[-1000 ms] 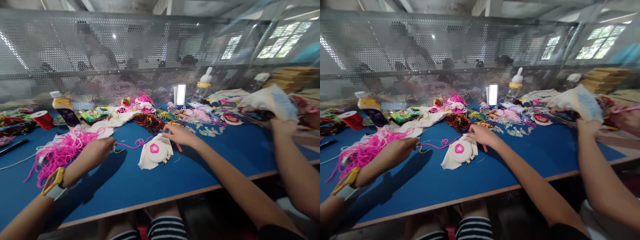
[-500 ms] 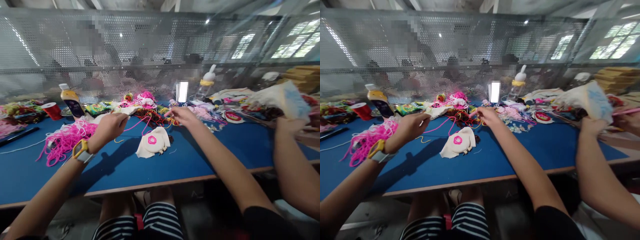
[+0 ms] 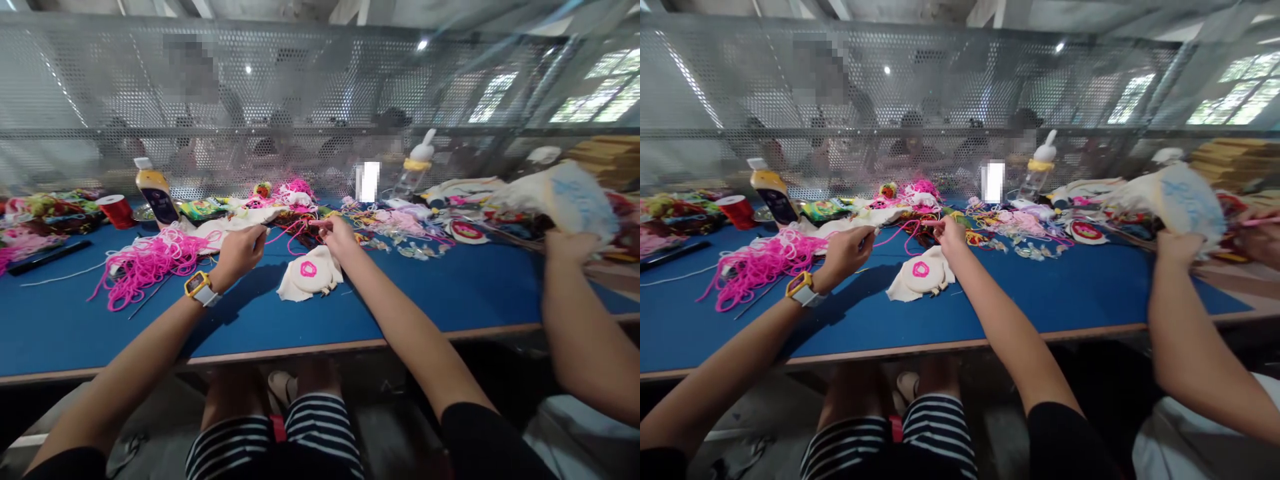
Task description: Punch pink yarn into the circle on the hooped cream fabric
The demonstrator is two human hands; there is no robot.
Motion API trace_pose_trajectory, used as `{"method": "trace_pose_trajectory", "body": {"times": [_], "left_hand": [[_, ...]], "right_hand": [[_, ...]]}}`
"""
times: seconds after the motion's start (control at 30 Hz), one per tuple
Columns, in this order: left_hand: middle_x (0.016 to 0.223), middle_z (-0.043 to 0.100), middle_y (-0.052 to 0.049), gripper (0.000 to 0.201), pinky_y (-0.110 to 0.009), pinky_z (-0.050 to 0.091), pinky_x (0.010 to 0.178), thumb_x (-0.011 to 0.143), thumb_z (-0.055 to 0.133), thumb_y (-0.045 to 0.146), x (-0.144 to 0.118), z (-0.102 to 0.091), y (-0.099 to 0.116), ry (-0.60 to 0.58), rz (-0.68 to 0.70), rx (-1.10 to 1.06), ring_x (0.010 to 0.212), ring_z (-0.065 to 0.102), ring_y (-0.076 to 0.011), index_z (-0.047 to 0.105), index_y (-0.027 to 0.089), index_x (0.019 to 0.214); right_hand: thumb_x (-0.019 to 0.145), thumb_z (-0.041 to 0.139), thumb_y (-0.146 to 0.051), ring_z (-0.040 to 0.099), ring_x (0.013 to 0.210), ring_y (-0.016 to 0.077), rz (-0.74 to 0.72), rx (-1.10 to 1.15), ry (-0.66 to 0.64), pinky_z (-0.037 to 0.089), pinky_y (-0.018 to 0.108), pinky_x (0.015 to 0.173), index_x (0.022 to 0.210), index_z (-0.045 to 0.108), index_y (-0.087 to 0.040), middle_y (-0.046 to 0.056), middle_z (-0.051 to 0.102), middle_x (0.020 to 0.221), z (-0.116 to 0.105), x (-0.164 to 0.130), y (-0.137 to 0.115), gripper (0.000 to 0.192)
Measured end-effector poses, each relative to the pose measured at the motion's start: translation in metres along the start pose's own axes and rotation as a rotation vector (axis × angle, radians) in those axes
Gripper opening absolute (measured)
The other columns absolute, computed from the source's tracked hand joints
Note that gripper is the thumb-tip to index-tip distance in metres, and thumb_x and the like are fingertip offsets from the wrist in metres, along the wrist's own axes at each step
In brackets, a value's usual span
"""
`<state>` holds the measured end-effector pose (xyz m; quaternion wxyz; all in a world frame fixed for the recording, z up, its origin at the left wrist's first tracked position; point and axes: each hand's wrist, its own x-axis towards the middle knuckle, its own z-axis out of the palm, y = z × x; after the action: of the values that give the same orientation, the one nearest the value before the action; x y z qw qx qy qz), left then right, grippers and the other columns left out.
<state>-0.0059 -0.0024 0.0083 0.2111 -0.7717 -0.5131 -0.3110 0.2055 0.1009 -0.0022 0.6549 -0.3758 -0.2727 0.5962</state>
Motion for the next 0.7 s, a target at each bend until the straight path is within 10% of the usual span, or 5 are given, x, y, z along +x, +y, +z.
{"method": "trace_pose_trajectory", "body": {"times": [0.7], "left_hand": [[0.068, 0.059, 0.0, 0.024, -0.027, 0.042, 0.06, 0.092, 0.047, 0.03, -0.004, 0.008, 0.001, -0.093, -0.037, -0.027, 0.059, 0.054, -0.0123, 0.061, 0.012, 0.084]], "right_hand": [[0.09, 0.054, -0.032, 0.059, 0.098, 0.0193, 0.055, -0.018, 0.065, 0.051, 0.039, 0.082, 0.117, 0.053, -0.015, 0.008, 0.056, 0.115, 0.007, -0.018, 0.002, 0.032]]}}
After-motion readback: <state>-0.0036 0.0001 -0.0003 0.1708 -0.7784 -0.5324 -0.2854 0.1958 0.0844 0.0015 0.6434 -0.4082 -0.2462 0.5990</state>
